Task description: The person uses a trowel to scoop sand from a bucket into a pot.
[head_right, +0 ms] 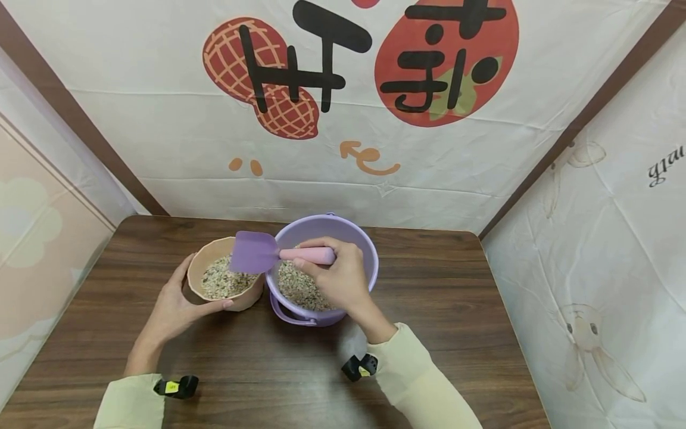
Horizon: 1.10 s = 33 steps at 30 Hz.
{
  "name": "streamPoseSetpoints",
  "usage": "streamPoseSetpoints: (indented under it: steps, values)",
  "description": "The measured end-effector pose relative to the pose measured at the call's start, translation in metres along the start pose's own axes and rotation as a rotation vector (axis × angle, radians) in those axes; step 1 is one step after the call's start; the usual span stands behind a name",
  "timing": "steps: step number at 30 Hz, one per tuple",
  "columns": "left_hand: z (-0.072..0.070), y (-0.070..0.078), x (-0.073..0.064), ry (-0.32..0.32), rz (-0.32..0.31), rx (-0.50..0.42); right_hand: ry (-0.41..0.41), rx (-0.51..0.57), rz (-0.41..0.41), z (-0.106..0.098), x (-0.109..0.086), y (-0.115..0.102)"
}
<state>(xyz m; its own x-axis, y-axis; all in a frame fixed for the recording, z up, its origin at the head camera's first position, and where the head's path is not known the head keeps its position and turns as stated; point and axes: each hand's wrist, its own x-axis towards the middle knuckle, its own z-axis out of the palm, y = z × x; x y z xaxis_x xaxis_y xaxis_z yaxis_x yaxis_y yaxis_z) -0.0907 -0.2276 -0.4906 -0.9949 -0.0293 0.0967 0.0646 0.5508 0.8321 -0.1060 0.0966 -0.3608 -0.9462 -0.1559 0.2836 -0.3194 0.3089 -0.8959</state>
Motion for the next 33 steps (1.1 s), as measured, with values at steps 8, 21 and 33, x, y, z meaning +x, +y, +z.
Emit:
streamPoseSetpoints:
  steps: [8, 21, 33]
  values:
    - [-0.001, 0.001, 0.000, 0.006, -0.007, 0.012, 0.051, 0.132, 0.095, -0.030, -0.009, 0.012]
    - [-0.001, 0.003, 0.000, -0.001, -0.021, 0.017, 0.187, 0.144, 0.199, -0.067, -0.033, 0.037]
    - [-0.001, 0.004, -0.001, -0.004, -0.022, 0.015, 0.244, 0.326, 0.248, -0.081, -0.049, 0.058]
